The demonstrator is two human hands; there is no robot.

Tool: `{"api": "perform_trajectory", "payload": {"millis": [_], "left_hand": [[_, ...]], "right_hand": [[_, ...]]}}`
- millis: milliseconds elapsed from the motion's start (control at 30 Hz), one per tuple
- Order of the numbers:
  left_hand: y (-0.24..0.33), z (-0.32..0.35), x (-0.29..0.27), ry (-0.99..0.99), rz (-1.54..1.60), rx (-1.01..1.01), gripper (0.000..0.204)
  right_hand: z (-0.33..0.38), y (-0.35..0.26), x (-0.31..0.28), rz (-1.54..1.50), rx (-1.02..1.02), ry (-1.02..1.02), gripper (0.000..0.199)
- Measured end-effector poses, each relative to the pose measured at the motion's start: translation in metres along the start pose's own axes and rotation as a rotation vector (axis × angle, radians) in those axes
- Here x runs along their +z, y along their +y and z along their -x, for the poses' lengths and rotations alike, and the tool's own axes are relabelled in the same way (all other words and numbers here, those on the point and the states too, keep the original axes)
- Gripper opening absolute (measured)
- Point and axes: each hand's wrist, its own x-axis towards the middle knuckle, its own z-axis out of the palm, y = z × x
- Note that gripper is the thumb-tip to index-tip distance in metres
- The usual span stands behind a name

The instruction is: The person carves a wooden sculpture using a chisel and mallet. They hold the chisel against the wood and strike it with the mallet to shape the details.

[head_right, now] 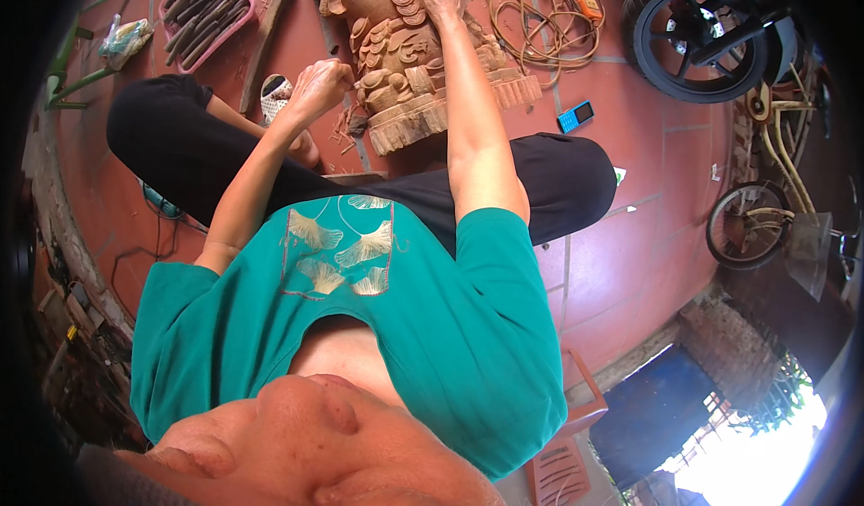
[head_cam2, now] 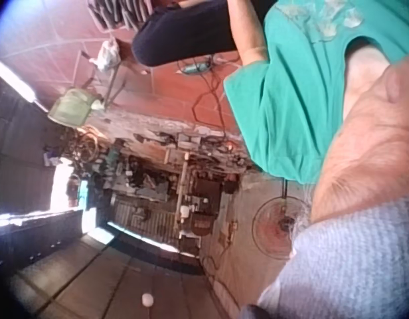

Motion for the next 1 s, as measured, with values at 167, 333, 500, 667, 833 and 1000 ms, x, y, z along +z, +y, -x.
{"api": "perform_trajectory", "payload": {"millis": [167, 333, 500, 667, 833, 1000], "left_hand": [[0.019, -0.011, -0.014, 0.116, 0.179, 0.036, 0.01], [0.053, -0.028, 0.0, 0.003, -0.179, 0.108, 0.012], [0.077, -0.037, -0.004, -0.101, -0.326, 0.223, 0.013], [0.052, -0.035, -0.032, -0.288, -0.126, 0.085, 0.014], [0.033, -0.036, -0.031, -0.181, -0.058, 0.072, 0.017], [0.051, -0.041, -0.007, -0.162, -0.026, 0.216, 0.011]], "right_hand": [[-0.002, 0.002, 0.004, 0.005, -0.019, 0.02, 0.019], [-0.001, 0.003, 0.01, 0.018, -0.047, 0.042, 0.018], [-0.003, 0.007, 0.016, 0.028, -0.071, 0.075, 0.018], [-0.003, 0.015, 0.025, 0.04, -0.084, 0.115, 0.018], [-0.002, 0.008, 0.025, 0.06, -0.085, 0.109, 0.019], [-0.001, 0.007, 0.021, 0.067, -0.065, 0.09, 0.02]]}}
